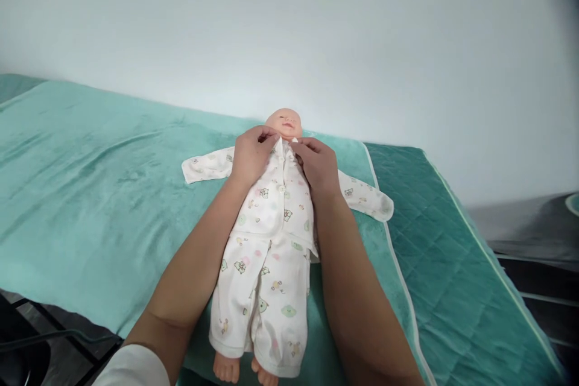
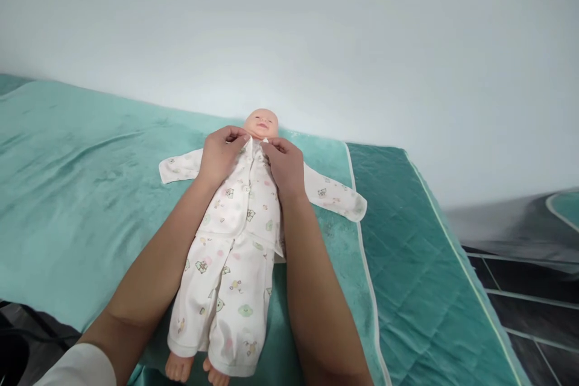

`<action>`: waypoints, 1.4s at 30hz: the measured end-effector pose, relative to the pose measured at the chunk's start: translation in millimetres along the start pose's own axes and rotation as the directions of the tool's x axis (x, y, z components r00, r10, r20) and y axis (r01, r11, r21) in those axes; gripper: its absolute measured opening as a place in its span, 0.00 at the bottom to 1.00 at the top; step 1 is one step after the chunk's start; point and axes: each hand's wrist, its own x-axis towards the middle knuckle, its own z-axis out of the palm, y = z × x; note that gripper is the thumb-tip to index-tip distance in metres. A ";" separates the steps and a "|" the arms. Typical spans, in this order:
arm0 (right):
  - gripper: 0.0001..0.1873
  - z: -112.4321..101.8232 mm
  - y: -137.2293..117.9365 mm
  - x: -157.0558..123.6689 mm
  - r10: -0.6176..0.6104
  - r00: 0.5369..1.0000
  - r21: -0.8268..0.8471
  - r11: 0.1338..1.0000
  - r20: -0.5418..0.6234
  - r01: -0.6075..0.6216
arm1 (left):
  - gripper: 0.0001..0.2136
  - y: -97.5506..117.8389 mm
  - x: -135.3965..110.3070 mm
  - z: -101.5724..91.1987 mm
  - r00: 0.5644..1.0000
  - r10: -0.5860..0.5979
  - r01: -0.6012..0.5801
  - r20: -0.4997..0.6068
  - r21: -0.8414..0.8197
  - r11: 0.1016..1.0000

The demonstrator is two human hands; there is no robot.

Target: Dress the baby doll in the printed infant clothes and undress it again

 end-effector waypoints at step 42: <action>0.11 -0.3 0.9 -1.4 -0.122 0.988 -0.023 0.992 0.098 0.125 | 0.06 -5.9 3.9 4.6 0.985 -0.082 0.096 0.153 -0.088 0.992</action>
